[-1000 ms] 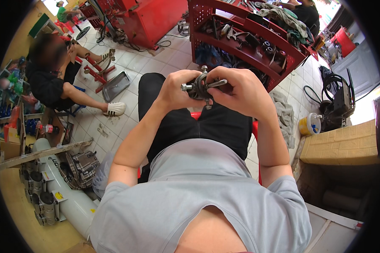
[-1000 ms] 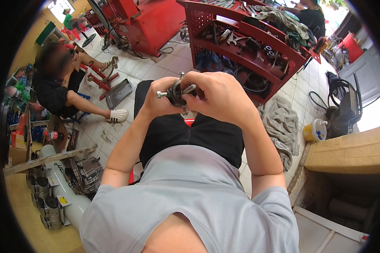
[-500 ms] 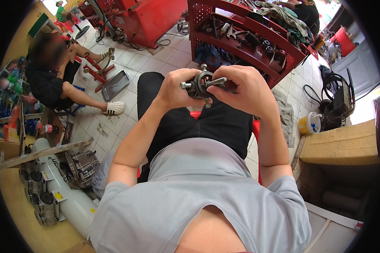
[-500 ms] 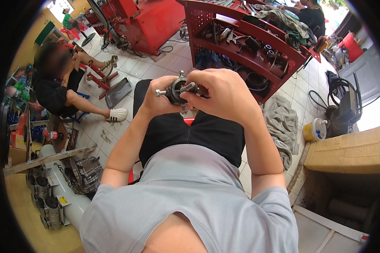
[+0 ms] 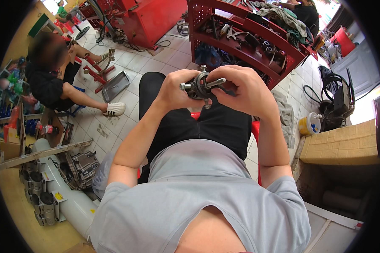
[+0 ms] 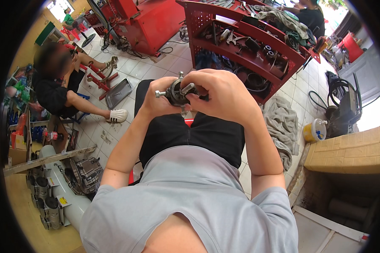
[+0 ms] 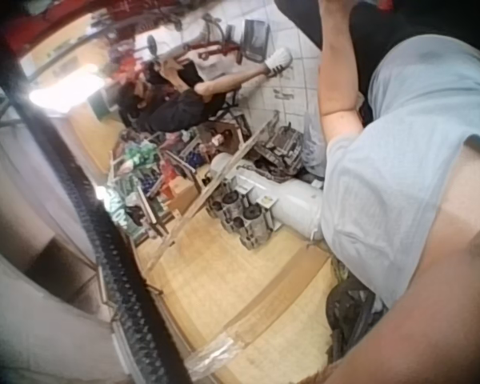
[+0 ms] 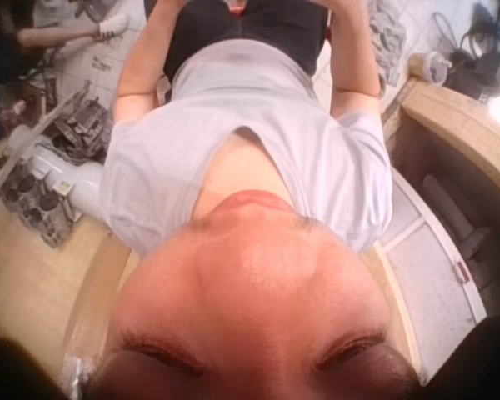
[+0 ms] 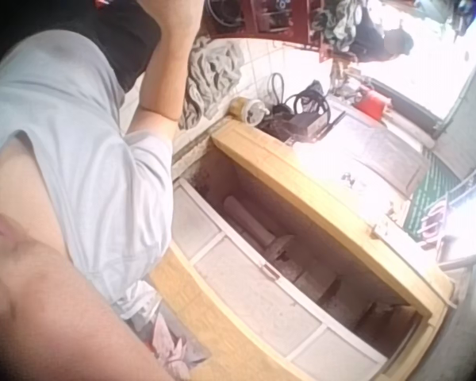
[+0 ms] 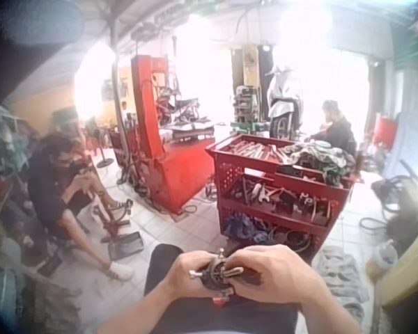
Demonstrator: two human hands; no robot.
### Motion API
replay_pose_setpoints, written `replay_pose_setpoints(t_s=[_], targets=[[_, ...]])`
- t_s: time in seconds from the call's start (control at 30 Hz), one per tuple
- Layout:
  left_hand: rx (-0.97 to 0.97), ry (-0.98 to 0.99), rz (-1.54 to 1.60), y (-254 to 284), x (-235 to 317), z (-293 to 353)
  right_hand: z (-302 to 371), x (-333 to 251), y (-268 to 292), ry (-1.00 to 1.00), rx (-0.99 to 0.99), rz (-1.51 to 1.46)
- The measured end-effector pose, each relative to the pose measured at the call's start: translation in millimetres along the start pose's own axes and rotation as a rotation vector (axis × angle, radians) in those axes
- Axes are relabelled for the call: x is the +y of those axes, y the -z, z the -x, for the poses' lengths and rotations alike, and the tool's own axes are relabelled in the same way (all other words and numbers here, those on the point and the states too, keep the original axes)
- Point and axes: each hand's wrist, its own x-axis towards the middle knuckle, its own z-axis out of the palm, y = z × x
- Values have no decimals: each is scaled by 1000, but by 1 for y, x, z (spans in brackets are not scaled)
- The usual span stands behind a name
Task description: The person sits on a low stool and holds a carburetor, repeatedly turning and adjusting its internal components with both hands. They rotate the assembly to access different sides and manipulate small internal parts without using external tools.
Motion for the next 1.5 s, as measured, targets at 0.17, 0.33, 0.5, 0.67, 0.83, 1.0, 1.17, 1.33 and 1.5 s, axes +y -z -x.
replay_pose_setpoints(t_s=[0.17, 0.33, 0.5, 0.67, 0.83, 1.0, 1.17, 1.33, 1.5], targets=[[-4, 21, 2, -2, -2, 0, -3, 5, 0, 27, -19, -31], [-17, 8, -9, -1, 0, -1, -2, 4, -2, 47, 15, 23], [7, 19, 23, -2, -1, -1, -3, 6, -2, 99, 23, -90], [-10, 27, 20, -2, 0, -1, -2, 8, -1, 61, -11, 22], [-6, 7, 15, -1, -1, -2, -4, 0, 1, 43, -4, -25], [-10, 12, 13, -3, -2, -1, -3, 3, -2, 66, 0, -4], [-11, 6, -8, -3, -2, 0, -2, 2, -4, 49, -4, -29], [-19, 6, -14, -3, -2, 0, -2, 3, -3, 49, -6, 20], [-6, 6, -16, -3, -2, 1, -1, 1, 0, 13, 2, 33]])
